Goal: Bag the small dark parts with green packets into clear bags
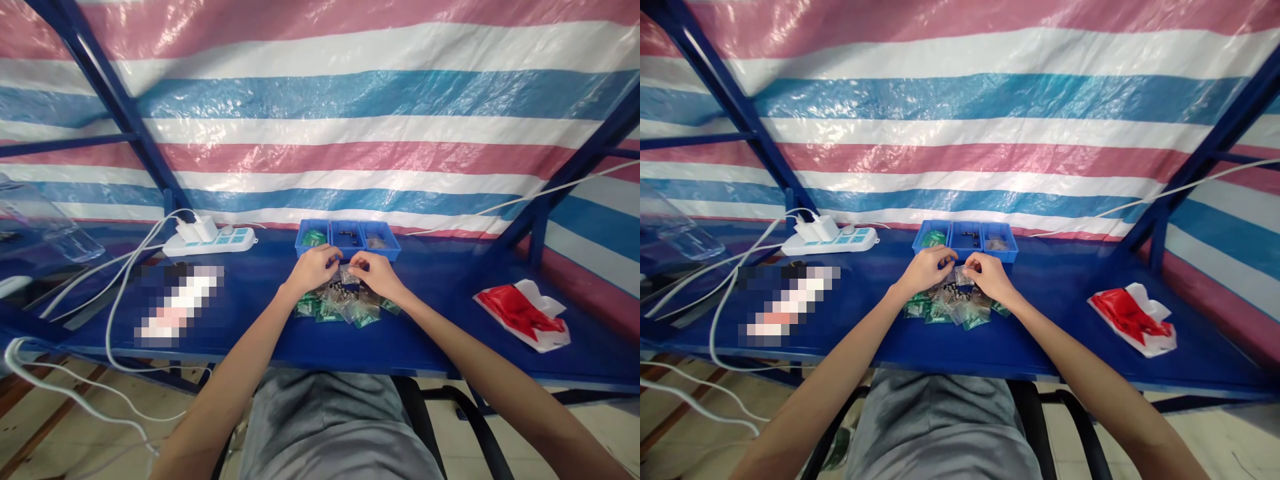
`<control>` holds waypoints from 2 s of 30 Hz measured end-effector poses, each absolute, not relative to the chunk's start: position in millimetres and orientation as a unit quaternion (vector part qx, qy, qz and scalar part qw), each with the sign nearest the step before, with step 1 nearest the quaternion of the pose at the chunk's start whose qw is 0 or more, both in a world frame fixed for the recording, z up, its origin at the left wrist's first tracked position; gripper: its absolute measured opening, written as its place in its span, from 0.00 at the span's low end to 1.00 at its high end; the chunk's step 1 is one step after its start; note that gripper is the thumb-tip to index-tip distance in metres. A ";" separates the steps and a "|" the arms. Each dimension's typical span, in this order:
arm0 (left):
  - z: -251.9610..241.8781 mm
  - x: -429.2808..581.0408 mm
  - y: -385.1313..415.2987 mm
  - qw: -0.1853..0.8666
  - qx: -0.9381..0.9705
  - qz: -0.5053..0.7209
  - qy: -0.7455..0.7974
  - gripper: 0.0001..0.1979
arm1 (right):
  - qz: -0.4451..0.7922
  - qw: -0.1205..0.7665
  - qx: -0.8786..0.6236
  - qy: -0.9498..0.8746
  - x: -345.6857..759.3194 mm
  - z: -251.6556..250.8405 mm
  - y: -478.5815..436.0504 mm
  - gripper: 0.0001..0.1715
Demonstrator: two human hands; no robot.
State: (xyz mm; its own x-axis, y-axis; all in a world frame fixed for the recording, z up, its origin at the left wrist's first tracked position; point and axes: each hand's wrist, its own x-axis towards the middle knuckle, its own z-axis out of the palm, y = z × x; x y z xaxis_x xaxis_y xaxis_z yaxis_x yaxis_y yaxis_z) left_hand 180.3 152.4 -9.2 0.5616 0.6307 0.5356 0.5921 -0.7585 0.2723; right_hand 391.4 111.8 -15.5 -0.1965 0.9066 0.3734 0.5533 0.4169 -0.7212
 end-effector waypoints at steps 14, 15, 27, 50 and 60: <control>-4.9 183.5 145.3 0.050 0.898 0.298 0.320 0.15 | 0.312 0.501 -0.488 -0.643 397.5 -22.0 122.7 0.15; -4.5 184.0 144.3 0.050 0.899 0.297 0.316 0.15 | 0.338 0.509 -0.481 -0.629 396.4 -20.7 121.4 0.17; 0.8 186.5 140.6 0.032 0.895 0.319 0.309 0.09 | 0.390 0.519 -0.460 -0.605 391.2 -16.0 117.0 0.23; -0.9 190.3 136.0 0.064 0.898 0.325 0.289 0.20 | 0.396 0.532 -0.447 -0.600 392.2 -14.8 117.5 0.18; 0.7 189.1 138.5 0.027 0.880 0.365 0.302 0.10 | 0.383 0.520 -0.455 -0.613 392.5 -23.2 122.8 0.16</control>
